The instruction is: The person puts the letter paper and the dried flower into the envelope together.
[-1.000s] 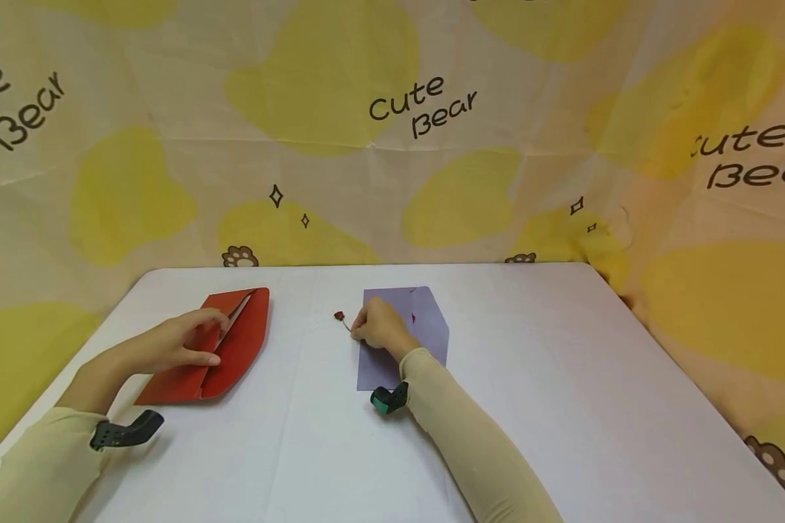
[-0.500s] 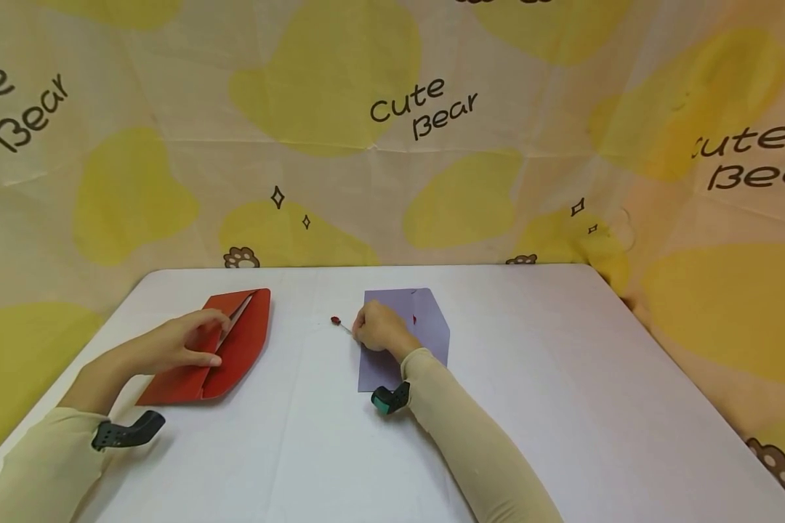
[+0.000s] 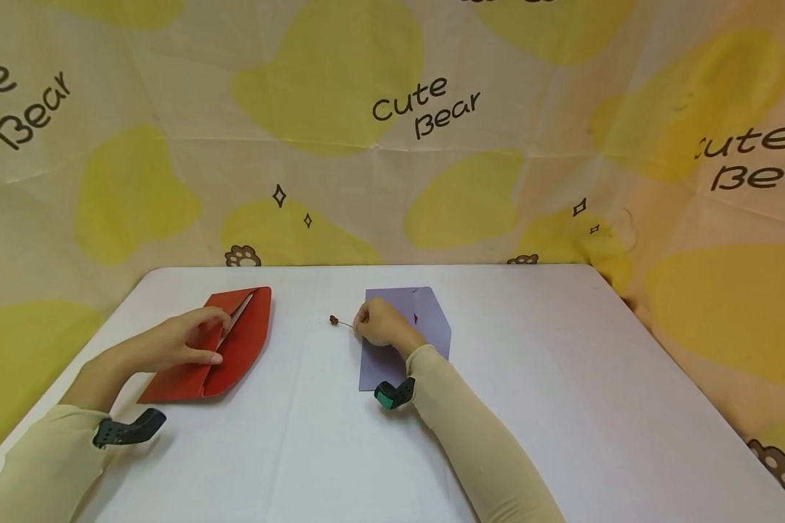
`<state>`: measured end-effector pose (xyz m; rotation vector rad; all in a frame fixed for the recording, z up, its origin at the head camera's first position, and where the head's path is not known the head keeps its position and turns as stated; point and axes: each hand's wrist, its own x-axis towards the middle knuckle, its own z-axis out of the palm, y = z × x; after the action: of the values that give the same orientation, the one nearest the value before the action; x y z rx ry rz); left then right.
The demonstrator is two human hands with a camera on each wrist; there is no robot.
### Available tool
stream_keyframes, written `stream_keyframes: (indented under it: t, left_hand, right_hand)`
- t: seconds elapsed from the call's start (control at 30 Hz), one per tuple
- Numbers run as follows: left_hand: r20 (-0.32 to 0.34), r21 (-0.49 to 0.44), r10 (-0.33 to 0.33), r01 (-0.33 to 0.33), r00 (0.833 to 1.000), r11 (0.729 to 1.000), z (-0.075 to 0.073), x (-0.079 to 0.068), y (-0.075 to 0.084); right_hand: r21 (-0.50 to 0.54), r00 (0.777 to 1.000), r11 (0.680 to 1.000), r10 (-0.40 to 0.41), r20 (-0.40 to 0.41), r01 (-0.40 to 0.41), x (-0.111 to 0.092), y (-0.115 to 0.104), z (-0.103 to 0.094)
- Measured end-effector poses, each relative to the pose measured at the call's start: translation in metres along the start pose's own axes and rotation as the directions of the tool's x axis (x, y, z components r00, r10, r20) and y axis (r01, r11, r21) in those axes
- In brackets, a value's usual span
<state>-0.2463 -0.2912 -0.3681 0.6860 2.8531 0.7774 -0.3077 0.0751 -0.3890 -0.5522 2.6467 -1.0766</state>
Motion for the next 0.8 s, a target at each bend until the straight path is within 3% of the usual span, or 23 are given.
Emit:
stream_keyframes:
  t: [0.4, 0.8]
  left_hand:
    - [0.0, -0.011, -0.013, 0.013, 1.0, 1.0, -0.0003, -0.001, 0.001]
    - [-0.003, 0.004, -0.008, 0.008, 1.0, 1.0, -0.0006, -0.0012, -0.0005]
  right_hand:
    - [0.059, 0.991, 0.989, -0.133, 0.003, 0.133, 0.0031, 0.0036, 0.0017]
    - [0.116, 0.99, 0.983, -0.141, 0.006, 0.139, 0.0039, 0.0017, 0.0023]
